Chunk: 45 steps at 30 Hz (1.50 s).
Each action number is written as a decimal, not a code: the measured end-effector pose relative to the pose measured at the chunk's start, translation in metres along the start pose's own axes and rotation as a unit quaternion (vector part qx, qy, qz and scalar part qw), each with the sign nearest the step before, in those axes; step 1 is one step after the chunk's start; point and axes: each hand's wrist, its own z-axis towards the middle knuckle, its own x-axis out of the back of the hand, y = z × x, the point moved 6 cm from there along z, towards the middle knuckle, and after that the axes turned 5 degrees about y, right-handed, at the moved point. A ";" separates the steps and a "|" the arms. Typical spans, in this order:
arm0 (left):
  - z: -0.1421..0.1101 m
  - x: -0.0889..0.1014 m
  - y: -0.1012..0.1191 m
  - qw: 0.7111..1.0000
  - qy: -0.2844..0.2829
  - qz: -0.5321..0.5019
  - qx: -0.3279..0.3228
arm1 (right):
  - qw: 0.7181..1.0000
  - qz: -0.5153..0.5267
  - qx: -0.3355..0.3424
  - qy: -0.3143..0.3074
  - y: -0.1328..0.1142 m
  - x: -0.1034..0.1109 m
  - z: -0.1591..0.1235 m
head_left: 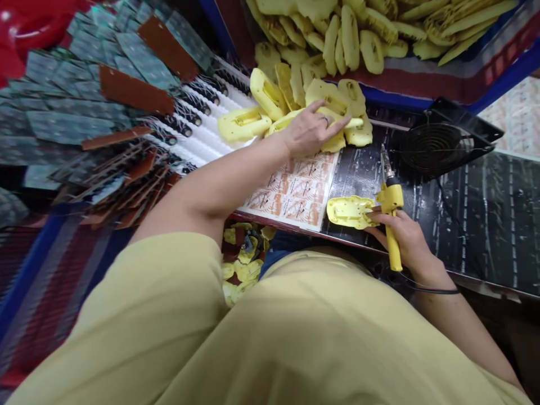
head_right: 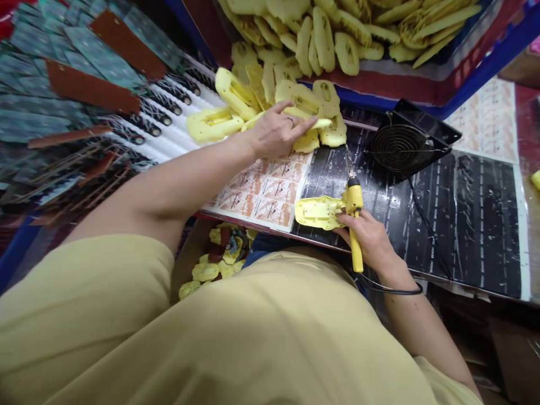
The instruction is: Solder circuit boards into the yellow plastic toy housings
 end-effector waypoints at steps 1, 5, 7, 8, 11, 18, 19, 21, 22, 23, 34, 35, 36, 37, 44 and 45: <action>0.005 0.008 0.001 1.000 0.013 0.010 0.012 | 1.000 0.001 0.001 -0.001 -0.002 0.002 -0.001; 0.006 0.028 0.022 0.992 0.077 -0.040 0.089 | 1.000 0.003 -0.003 0.016 -0.003 0.008 -0.002; -0.004 0.015 0.042 0.990 0.019 -0.082 0.111 | 1.000 0.002 -0.011 0.028 -0.001 0.009 -0.004; -0.012 0.006 0.052 0.989 -0.025 -0.093 0.114 | 0.999 0.000 -0.012 0.033 -0.001 0.009 -0.005; -0.035 -0.015 0.072 0.986 -0.082 -0.094 0.113 | 0.999 -0.009 -0.012 0.030 0.000 0.005 -0.008; -0.068 -0.025 0.109 0.979 -0.076 -0.178 0.059 | 1.000 0.009 -0.002 0.015 -0.002 -0.001 -0.008; -0.069 -0.025 0.114 0.977 -0.100 -0.182 0.049 | 1.000 0.009 0.003 0.021 -0.002 0.000 -0.008; -0.069 -0.018 0.111 0.978 -0.105 -0.169 0.064 | 0.999 0.001 0.004 0.041 0.000 0.003 -0.008; -0.068 -0.012 0.101 0.980 -0.086 -0.158 0.088 | 0.998 -0.002 -0.003 0.055 0.002 0.005 -0.008; -0.067 -0.005 0.086 0.981 -0.060 -0.143 0.117 | 0.998 -0.004 -0.015 0.069 0.005 0.006 -0.009; -0.041 0.052 -0.068 0.965 0.054 -0.133 0.219 | 0.993 -0.027 -0.047 0.108 0.011 0.007 -0.003; -0.037 0.062 -0.062 0.964 0.081 -0.125 0.220 | 0.991 -0.031 -0.043 0.122 0.011 0.008 -0.002; -0.032 0.069 -0.053 0.963 0.098 -0.126 0.217 | 0.989 -0.037 -0.040 0.135 0.010 0.009 -0.002; -0.027 0.071 -0.040 0.963 0.100 -0.138 0.211 | 0.987 -0.044 -0.041 0.146 0.010 0.009 -0.001; 0.006 0.004 0.042 0.975 -0.033 -0.176 0.133 | 0.989 -0.068 -0.010 0.131 0.013 0.002 -0.008; 0.004 -0.002 0.046 0.978 -0.023 -0.157 0.133 | 0.990 -0.061 -0.009 0.124 0.013 0.001 -0.010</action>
